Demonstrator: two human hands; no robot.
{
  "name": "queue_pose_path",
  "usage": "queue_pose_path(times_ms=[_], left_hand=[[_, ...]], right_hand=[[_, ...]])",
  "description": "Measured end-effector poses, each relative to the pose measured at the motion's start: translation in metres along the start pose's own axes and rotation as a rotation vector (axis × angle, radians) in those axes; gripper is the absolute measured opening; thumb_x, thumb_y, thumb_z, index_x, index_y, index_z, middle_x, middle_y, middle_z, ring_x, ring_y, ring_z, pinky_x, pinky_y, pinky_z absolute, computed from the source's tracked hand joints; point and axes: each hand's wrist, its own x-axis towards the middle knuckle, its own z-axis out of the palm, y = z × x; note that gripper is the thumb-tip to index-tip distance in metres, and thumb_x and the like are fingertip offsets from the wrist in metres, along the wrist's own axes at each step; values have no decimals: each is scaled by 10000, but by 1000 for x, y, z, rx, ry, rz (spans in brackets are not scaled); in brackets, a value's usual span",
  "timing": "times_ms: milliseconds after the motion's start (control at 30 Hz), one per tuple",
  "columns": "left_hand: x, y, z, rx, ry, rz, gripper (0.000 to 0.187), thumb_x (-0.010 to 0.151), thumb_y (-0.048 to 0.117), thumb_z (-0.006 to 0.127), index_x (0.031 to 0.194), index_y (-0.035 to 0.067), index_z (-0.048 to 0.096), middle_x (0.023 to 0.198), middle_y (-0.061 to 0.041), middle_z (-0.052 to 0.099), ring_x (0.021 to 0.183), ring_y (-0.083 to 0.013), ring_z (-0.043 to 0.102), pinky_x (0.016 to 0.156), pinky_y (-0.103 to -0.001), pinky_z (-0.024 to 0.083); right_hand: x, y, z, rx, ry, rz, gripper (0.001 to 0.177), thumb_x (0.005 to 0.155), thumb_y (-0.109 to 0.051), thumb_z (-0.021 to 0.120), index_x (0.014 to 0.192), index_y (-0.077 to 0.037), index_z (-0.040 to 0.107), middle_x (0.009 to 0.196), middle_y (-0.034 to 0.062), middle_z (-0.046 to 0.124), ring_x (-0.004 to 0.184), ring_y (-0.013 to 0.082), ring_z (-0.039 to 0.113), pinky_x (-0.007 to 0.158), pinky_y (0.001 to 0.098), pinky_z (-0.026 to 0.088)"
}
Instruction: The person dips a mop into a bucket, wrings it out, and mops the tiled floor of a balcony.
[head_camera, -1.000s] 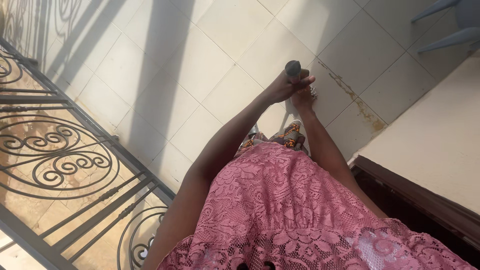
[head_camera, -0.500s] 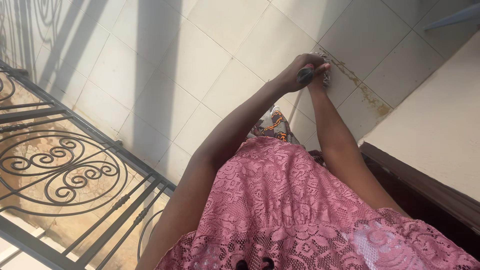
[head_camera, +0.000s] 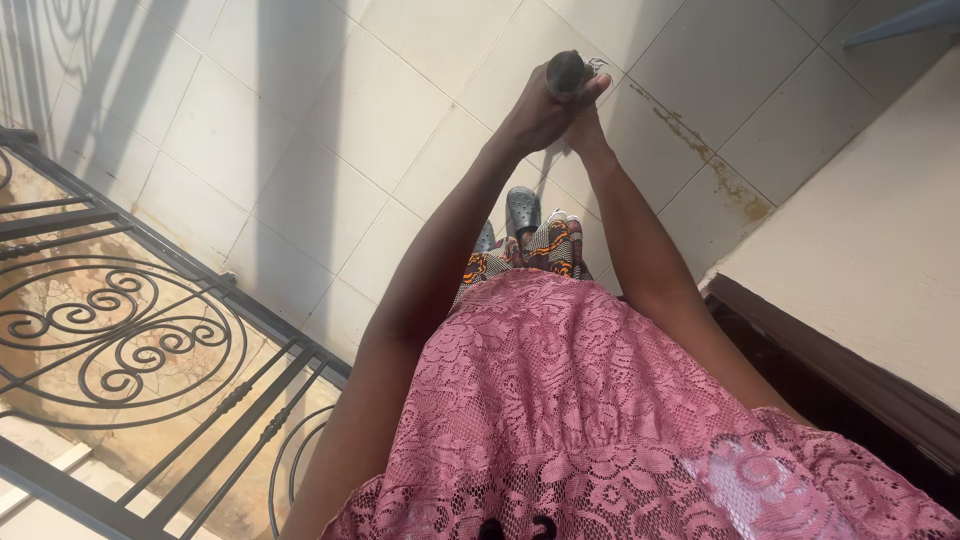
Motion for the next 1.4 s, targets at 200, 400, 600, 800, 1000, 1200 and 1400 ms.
queue_pose_path(times_ms=[200,400,600,800,1000,1200,1400], left_hand=[[-40,-47,23,-17,-256,-96,538,1055,436,579,702,36,515,622,-11,457,609,-91,444,566,-328,436],[-81,-54,9,-83,-315,-31,456,1052,358,578,744,21,566,612,-10,492,601,-104,473,558,-342,454],[-76,-15,-39,295,-125,44,349,927,307,742,773,11,641,696,-150,675,705,-326,690,642,-430,535],[-48,37,-94,525,-75,110,153,878,236,728,868,84,737,784,-125,730,752,-315,702,647,-453,516],[-32,86,-138,413,-30,137,271,958,329,723,917,63,693,774,-95,692,725,-245,666,661,-402,526],[-74,32,-118,225,-180,300,433,1005,400,729,858,13,604,761,-96,621,724,-232,615,697,-387,513],[-125,-28,-19,27,-461,222,269,944,342,749,911,78,710,899,-64,664,919,-225,648,882,-390,492]], right_hand=[[-110,-3,15,-201,144,325,299,996,-274,578,1087,6,625,994,265,718,1012,368,725,861,478,526],[-147,-21,71,-178,385,112,358,1040,-292,606,1244,1,620,1132,234,694,1100,375,663,883,483,515],[-55,-32,137,413,230,-17,366,1133,-306,570,1350,-44,435,1262,94,567,1146,196,616,1006,401,545],[67,-67,137,-146,148,-443,400,1113,-261,647,1367,-9,467,1290,106,577,1177,216,609,999,395,528],[99,-95,108,-175,163,-540,394,1094,-217,706,1353,9,513,1280,110,599,1186,221,611,987,383,520],[11,-69,95,-58,126,-280,268,1063,-199,706,1228,-26,588,1157,87,652,1120,180,646,962,355,543],[-98,-57,75,-207,164,1,266,1019,-173,728,1195,-30,590,1177,102,648,1157,206,631,977,361,532]])
